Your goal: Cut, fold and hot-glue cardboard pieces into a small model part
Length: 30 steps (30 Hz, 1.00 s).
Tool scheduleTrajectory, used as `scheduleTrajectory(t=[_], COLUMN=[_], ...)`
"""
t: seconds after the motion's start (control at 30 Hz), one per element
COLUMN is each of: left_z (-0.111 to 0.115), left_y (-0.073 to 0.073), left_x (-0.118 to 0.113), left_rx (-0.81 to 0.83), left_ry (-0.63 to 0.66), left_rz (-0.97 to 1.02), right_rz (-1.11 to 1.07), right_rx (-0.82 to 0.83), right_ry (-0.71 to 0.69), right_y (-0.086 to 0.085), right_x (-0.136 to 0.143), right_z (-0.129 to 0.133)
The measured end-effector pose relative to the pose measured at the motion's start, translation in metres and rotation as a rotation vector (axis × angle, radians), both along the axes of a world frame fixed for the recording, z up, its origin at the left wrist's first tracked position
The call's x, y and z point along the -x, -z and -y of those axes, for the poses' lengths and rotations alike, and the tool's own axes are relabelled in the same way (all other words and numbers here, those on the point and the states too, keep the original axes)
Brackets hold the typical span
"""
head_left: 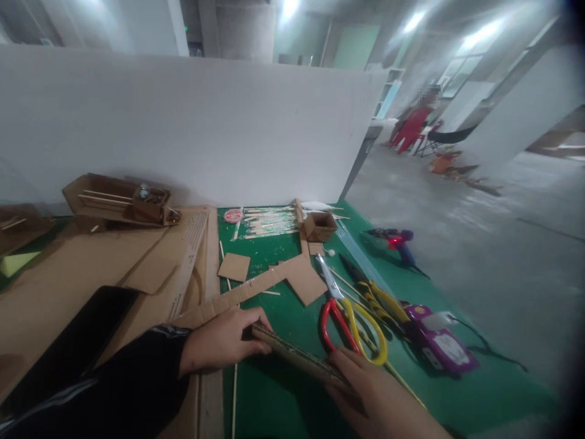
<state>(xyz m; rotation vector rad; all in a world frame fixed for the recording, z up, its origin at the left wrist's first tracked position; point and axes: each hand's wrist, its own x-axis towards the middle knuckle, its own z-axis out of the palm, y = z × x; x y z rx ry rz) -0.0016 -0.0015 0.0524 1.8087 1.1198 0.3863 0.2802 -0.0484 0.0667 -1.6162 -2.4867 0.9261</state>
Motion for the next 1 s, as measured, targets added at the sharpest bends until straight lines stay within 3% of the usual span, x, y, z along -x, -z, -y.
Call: scheduleTrajectory(t=[0.23,0.43,0.67,0.77,0.9,1.0], left_z=[-0.003,-0.005,-0.006,-0.006,-0.006,-0.006], left_y=[0.007,0.005,-0.001,-0.003,-0.006,-0.008], left_x=[-0.002,0.003,0.009,0.011,0.016,0.019], left_rx=[0.043,0.097,0.228,0.246,0.195,0.009], left_ry=[-0.033,-0.071,-0.04,-0.028,-0.045,-0.046], left_rz=[0.036,0.097,0.216,0.226,0.188,0.073], right_rz=[-0.05,-0.237,-0.483,-0.531,-0.523,-0.471], right_rx=[-0.024,-0.032,0.236,0.265,0.184,0.002], right_ry=[0.047,0.172,0.318,0.363,0.363,0.311], right_y=[0.001,0.006,0.005,0.004,0.0,-0.002], right_x=[-0.004,-0.023,-0.026,-0.025,-0.025,-0.026], right_z=[0.003,-0.003,-0.007,-0.005,-0.003,-0.003])
